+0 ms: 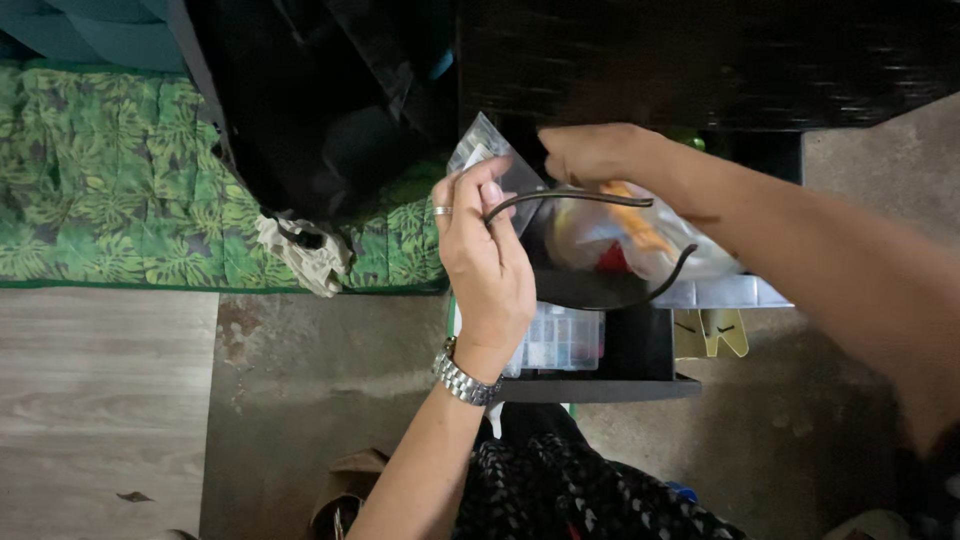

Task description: The person opens a drawer and rearranges items including a pink pouch, a small box, a plastic organizer, and a zip-top bag containing pens and tape. They place the items back into the drawer and close it.

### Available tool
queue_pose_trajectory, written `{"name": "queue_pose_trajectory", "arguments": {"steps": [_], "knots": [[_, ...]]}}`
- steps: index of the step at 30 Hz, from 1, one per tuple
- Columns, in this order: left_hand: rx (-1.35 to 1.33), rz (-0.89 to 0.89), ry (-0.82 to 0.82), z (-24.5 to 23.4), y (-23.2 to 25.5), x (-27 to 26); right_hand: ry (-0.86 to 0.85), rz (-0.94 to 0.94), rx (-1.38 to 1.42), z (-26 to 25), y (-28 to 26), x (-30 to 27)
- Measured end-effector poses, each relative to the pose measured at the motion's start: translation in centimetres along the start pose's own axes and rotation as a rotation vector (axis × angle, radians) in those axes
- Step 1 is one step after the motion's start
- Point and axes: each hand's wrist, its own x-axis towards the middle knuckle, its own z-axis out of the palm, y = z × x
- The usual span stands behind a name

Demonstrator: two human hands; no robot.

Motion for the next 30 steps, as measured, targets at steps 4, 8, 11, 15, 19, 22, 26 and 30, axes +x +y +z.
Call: {"name": "queue_pose_trajectory", "arguments": {"steps": [4, 8, 11, 15, 19, 22, 26, 30], "knots": [[-0.08, -0.041, -0.004, 0.1, 0.0, -0.2, 0.429, -0.06, -0.328, 1.6, -1.9, 0.1], [-0.016, 0.019, 0.003, -0.1, 0.1, -0.3, 0.411, -0.125, -0.797, 2.2, -4.6, -3.5], [-0.03, -0.057, 0.001, 0.0, 0.1, -0.4, 0.169, 0.002, -0.537, -0.2, -5.6, -6.4], [-0.01, -0.027, -0.004, 0.0, -0.1, -0.5, 0.129, -0.009, -0.617, -1.8, -7.1, -8.2], [0.043, 0.033, 0.015, 0.0, -0.2, -0.5, 0.125, -0.098, -0.563, -3.1, -7.4, -8.1], [-0.011, -0.056, 0.015, 0.0, 0.0, -0.6, 0.167, -0.158, -0.442, -3.8, -7.5, -8.9], [-0.103, -0.119, 0.007, 0.0, 0.2, -0.5, 0.164, -0.112, -0.568, -4.5, -8.1, -11.7], [-0.021, -0.03, 0.024, -0.1, 0.1, -1.1, -0.021, -0.032, -0.701, -5.3, -8.0, -13.2]]}}
